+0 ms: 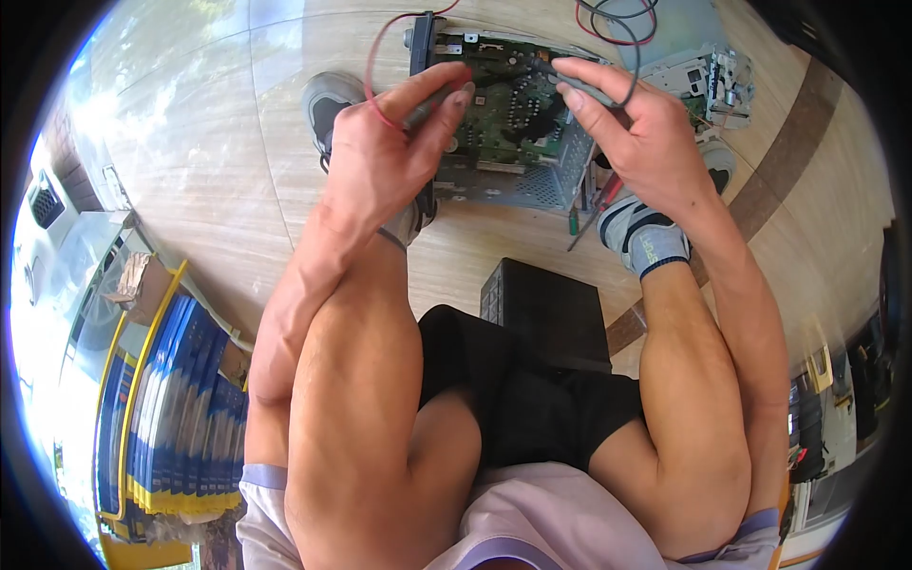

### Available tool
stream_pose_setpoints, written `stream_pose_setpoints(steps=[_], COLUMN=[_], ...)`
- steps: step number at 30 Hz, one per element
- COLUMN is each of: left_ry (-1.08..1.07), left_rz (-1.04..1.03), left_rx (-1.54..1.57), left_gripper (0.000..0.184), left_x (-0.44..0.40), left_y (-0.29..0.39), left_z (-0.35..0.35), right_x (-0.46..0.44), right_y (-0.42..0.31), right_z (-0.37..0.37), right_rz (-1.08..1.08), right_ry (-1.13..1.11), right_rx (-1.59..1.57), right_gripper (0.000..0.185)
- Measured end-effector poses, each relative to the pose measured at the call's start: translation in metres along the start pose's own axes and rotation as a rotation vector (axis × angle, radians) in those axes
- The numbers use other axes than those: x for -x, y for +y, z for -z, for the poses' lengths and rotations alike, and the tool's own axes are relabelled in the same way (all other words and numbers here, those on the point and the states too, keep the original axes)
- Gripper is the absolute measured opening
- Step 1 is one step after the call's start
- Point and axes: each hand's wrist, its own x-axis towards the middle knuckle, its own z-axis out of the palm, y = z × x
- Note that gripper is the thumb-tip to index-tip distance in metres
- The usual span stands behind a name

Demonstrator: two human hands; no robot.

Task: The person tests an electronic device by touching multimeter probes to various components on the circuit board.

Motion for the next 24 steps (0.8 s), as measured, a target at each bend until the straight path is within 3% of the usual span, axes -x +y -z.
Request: stream_pose_setpoints(steps=[2,8,14,17,24], left_ry=[0.093,0.156,0.084,0.045,0.015], left_rz=[-0.375,-0.567,-0.578,-0.58,-0.586], left_rx=[-0.291,-0.536,-0.651,-0.686,-0.752], left_gripper=[0.032,0.035,0.034,0.039,0.051], left_x=[-0.007,-0.013,-0.014,-0.016,-0.018], left_y=[-0.011,-0.027,-0.022,-0.023,-0.021], left_z=[-0.005,-0.013,-0.011,-0.011,-0.011], right_x=[-0.006,-0.013,-0.018,-0.018,-0.014], right_y=[0.001,-0.001,0.012,0.006,0.014], right_z=[-0.005,-0.007,-0.012,-0.012,-0.012], right_rz=[0.098,0.176,0.278,0.197,0.28], right_ry=[0.002,-0.046,-0.08,-0.135,-0.046], right_rx=[0.09,0.197,0.36,0.414,0.345], right_gripper=[0.035,0.034,0.035,0.035,0.035])
